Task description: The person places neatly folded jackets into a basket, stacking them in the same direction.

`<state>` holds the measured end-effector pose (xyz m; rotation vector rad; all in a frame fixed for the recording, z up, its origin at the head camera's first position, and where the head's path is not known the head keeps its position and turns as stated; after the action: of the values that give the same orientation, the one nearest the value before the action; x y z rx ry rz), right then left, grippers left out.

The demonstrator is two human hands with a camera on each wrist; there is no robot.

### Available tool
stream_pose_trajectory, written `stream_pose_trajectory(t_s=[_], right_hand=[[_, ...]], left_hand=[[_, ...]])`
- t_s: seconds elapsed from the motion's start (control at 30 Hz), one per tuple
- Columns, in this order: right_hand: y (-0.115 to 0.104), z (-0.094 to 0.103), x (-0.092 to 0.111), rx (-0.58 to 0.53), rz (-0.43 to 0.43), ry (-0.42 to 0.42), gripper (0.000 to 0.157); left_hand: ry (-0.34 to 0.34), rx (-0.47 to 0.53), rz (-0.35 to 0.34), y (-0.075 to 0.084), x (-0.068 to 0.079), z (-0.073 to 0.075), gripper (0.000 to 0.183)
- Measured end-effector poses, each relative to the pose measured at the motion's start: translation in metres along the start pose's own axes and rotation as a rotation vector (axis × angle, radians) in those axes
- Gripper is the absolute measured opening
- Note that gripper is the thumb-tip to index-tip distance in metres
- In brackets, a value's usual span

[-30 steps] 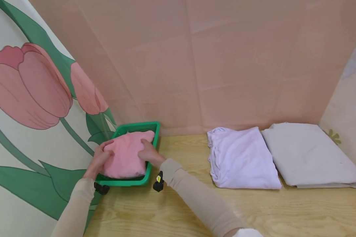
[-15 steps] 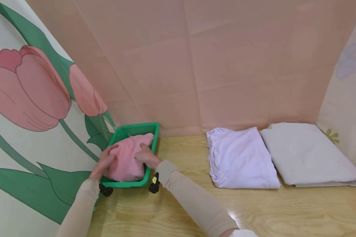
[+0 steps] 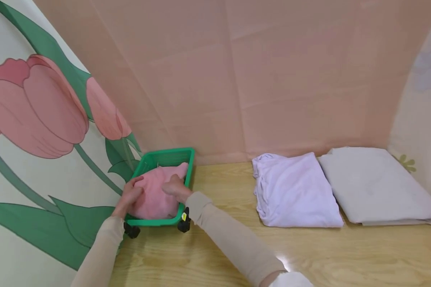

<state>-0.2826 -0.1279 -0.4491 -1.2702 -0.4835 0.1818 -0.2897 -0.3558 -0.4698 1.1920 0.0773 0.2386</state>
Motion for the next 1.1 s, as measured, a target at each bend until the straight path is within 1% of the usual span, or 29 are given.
stream_pose_trajectory(t_s=[0.13,0.2,0.27,0.33,0.5,0.6,0.73,0.83,1.03,1.1], right_hand=[[-0.005,0.003,0.002,0.051,-0.002,0.019,0.087],[-0.008,0.006,0.003,0.066,0.004,0.043,0.086],[-0.010,0.009,0.002,0.087,0.006,0.065,0.084],[-0.013,0.011,0.003,0.095,0.009,0.077,0.084],[-0.018,0.017,0.009,0.063,0.015,0.058,0.083],[-0.022,0.021,0.013,0.064,0.030,0.060,0.082],[-0.023,0.031,0.020,0.055,0.050,0.057,0.083],[-0.021,0.039,0.028,0.068,0.057,0.036,0.085],[-0.017,0.056,0.044,0.136,0.091,0.013,0.081],[-0.015,0.061,0.048,0.148,0.086,0.018,0.081]], left_hand=[[0.050,-0.076,-0.048,0.004,0.002,0.000,0.061],[0.058,-0.105,-0.070,0.009,0.003,-0.001,0.061],[0.059,-0.115,-0.081,0.013,0.004,-0.003,0.060],[0.057,-0.115,-0.080,0.016,0.006,-0.003,0.060],[0.087,-0.100,-0.062,0.026,0.012,0.001,0.059],[0.110,-0.081,-0.080,0.034,0.014,0.004,0.059],[0.134,-0.073,-0.132,0.042,0.015,0.005,0.058],[0.143,-0.085,-0.150,0.046,0.014,0.004,0.056],[0.142,-0.043,-0.131,0.049,0.019,-0.001,0.054],[0.142,-0.032,-0.128,0.051,0.022,-0.005,0.053]])
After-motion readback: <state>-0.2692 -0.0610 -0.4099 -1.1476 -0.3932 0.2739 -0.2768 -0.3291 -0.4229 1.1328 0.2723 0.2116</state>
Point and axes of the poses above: each hand's wrist, its own x-axis away from the middle knuckle, its own z-axis out of the back of the hand, y = z × x, the point moved 2 cm from there along -x, towards the middle knuckle, and after that the axes turned 12 degrees about x, right-handed, at the moved point
